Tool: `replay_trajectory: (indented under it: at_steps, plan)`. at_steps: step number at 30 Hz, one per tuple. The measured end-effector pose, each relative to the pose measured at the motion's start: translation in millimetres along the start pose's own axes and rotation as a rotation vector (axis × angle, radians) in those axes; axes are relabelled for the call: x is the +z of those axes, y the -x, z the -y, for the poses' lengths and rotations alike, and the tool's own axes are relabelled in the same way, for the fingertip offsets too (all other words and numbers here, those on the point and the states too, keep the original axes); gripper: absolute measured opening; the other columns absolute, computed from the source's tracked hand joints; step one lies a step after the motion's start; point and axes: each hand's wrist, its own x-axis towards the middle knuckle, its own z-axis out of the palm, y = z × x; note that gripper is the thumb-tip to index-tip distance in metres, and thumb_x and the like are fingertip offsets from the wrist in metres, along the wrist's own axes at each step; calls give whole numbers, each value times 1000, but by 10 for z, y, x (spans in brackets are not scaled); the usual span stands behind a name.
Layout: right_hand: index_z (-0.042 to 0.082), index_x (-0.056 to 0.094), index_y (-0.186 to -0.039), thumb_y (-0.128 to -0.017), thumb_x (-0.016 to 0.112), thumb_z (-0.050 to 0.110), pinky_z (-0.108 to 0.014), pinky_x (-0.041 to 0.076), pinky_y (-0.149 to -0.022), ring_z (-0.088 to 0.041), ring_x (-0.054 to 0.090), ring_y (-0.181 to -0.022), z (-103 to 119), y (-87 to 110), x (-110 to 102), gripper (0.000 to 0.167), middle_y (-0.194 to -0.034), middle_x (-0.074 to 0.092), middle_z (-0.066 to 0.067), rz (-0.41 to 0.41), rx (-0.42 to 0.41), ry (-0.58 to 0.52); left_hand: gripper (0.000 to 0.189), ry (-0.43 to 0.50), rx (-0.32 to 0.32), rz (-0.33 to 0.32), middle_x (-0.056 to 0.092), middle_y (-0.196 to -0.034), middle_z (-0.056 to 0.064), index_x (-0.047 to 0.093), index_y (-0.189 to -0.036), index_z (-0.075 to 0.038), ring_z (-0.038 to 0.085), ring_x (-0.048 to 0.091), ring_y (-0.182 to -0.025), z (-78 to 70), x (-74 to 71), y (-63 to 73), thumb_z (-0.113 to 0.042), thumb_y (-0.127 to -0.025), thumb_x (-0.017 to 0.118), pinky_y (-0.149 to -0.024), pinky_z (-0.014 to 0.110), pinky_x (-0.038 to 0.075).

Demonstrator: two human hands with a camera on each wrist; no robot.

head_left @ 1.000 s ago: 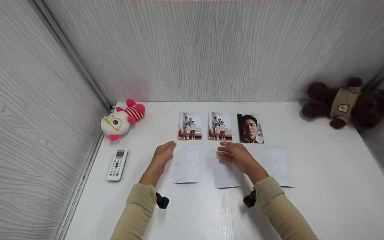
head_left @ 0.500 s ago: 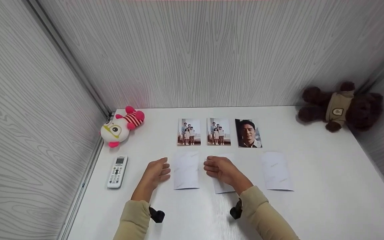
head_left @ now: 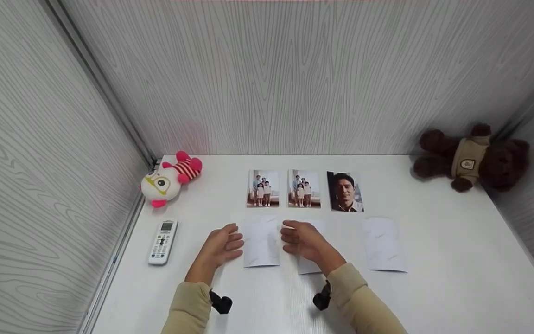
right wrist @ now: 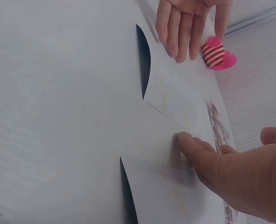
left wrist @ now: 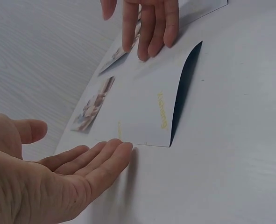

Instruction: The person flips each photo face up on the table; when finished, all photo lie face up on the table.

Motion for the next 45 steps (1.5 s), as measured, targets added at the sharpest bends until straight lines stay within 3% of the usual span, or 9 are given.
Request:
replay_trajectory:
  at_steps: [14, 20, 25, 31, 38, 45]
  plan:
    - [3, 43, -151, -107, 49, 24, -53, 44, -113, -35, 45, -140, -89, -5, 7, 50, -153, 44, -23, 17, -26, -51, 57, -9, 34, 19, 45, -151, 31, 37, -152, 5, 41, 49, -139, 90, 70, 7, -29, -107, 44, -111, 51, 47]
    - [4, 47, -147, -106, 51, 25, -48, 49, -106, -25, 59, -118, -84, -19, -13, 46, -139, 57, -18, 16, -38, -59, 53, 14, 23, -4, 51, -146, 28, 43, -148, 5, 35, 56, -130, 74, 100, 8, -28, -106, 47, -104, 41, 51]
    - [2, 47, -146, -107, 51, 24, -40, 52, -97, -17, 61, -102, -98, -8, -46, 45, -121, 65, -9, 42, -56, -50, 48, -7, 22, -34, 61, -134, 21, 50, -142, 4, 26, 61, -114, 78, 147, 7, -27, -106, 50, -98, 38, 51]
    - [0, 50, -144, -106, 53, 22, -36, 53, -95, -16, 62, -99, -78, 10, -25, 44, -119, 65, -8, 48, -62, -66, 43, -59, 76, -62, 62, -121, 15, 55, -135, 6, 22, 60, -105, 86, 203, 20, -25, -105, 52, -101, 39, 51]
    - [-2, 58, -138, -105, 52, 14, -37, 53, -103, -16, 65, -103, -65, 10, -3, 37, -119, 65, -9, -1, -134, -11, 32, -101, 139, -98, 65, -99, 5, 66, -117, 2, 15, 61, -87, 84, 257, 24, -25, -103, 59, -82, 31, 56]
    - [-5, 63, -131, -100, 55, 6, -43, 50, -109, -17, 66, -106, -91, -17, -23, 33, -128, 66, -13, -8, -203, 66, 31, -119, 182, -103, 64, -95, 5, 69, -114, 2, 15, 59, -86, 110, 289, 0, -25, -103, 58, -81, 30, 53]
